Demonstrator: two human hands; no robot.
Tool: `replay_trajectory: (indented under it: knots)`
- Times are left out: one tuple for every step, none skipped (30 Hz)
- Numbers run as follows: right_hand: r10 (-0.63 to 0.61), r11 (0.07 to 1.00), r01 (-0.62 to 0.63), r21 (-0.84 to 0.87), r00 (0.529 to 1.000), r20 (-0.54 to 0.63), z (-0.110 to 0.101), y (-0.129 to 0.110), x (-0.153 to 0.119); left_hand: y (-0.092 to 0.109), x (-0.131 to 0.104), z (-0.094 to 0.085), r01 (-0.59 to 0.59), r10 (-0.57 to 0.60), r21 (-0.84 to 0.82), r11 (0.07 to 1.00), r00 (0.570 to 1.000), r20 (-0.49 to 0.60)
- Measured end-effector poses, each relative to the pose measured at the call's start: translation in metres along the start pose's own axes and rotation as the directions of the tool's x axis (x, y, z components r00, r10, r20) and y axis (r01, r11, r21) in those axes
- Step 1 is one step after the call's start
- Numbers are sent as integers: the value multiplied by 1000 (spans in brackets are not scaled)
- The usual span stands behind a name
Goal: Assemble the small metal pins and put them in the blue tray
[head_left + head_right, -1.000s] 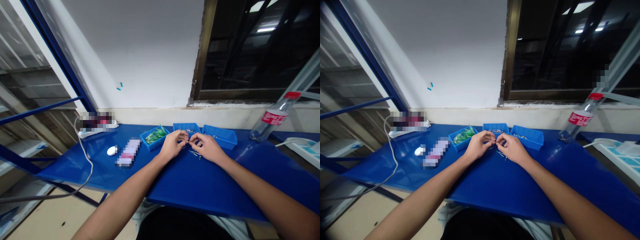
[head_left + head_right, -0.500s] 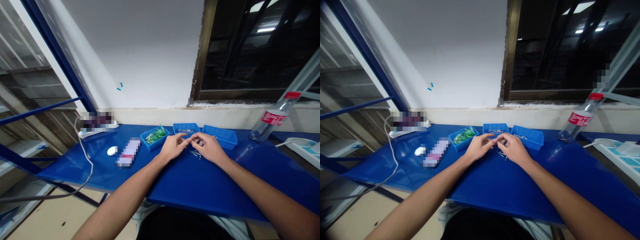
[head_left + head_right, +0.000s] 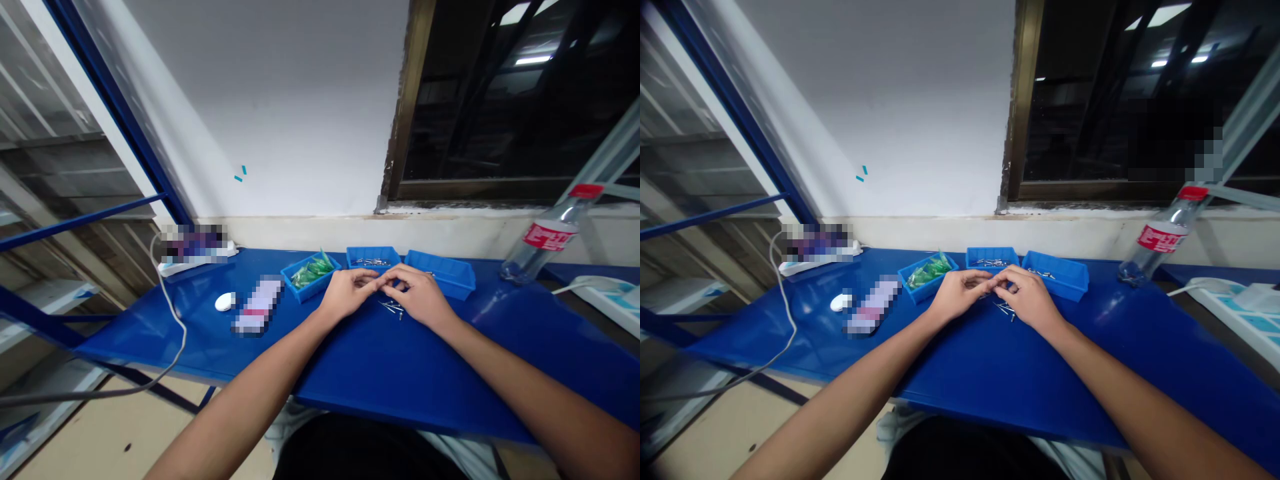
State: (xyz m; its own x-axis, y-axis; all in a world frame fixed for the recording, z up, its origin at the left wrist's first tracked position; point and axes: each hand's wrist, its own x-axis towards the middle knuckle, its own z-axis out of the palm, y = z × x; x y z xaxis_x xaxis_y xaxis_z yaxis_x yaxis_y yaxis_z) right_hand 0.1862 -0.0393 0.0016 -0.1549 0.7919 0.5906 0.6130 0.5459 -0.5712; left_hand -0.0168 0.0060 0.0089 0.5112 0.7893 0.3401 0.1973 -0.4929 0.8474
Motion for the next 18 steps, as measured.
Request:
replay_trajectory:
  knots:
    - [1, 1000, -1, 7, 1000, 10, 1, 1, 0, -1, 1, 0, -1, 1, -22, 1000, 1000, -3]
    - [3, 1000, -4, 13, 1000, 18, 2, 3, -1, -3, 2, 1, 1, -2, -49, 999, 1000, -4]
    - [7, 1000, -7, 18, 1000, 24, 3, 4, -1, -5, 2, 1, 7, -7, -80, 997, 1000, -5]
    - [10, 1000, -10, 21, 999, 31, 4, 5, -1, -7, 3, 1, 14, -15, -110, 994, 1000, -5]
    - [13, 1000, -14, 24, 999, 36, 5, 5, -1, -9, 4, 2, 24, -25, -135, 991, 1000, -7]
    - [18, 999, -19, 28, 999, 39, 6, 5, -1, -11, 5, 2, 33, -35, -153, 988, 999, -9]
    - [27, 999, -29, 33, 999, 40, 6, 5, -1, -13, 5, 2, 42, -44, -165, 985, 999, -12]
    - [41, 998, -43, 41, 998, 38, 7, 4, -1, -14, 6, 2, 47, -50, -172, 984, 999, -14]
    - [60, 997, -61, 52, 998, 35, 7, 3, -1, -15, 6, 2, 48, -52, -174, 984, 998, -17]
    - [81, 995, -83, 63, 996, 29, 7, 2, -1, -16, 6, 2, 46, -51, -172, 984, 998, -23]
    - [102, 992, -103, 71, 995, 20, 7, 0, -1, -16, 6, 2, 42, -48, -168, 985, 998, -33]
    - [119, 990, -120, 75, 993, 9, 7, -1, -1, -16, 6, 2, 35, -43, -160, 986, 998, -43]
    - [133, 988, -132, 77, 991, -4, 7, -2, -1, -15, 6, 3, 26, -34, -148, 989, 998, -54]
    - [143, 987, -141, 80, 990, -17, 7, -2, -1, -15, 6, 3, 14, -23, -134, 991, 998, -63]
    - [149, 986, -147, 84, 989, -25, 7, -3, -1, -14, 6, 3, 1, -9, -117, 993, 998, -68]
    - [152, 985, -149, 87, 988, -28, 7, -3, -1, -13, 6, 3, -13, 7, -98, 995, 998, -66]
    - [153, 985, -150, 90, 988, -23, 6, -3, -1, -13, 5, 3, -26, 21, -78, 997, 998, -59]
    - [149, 985, -147, 89, 989, -12, 5, -3, 0, -12, 5, 3, -36, 33, -59, 998, 998, -49]
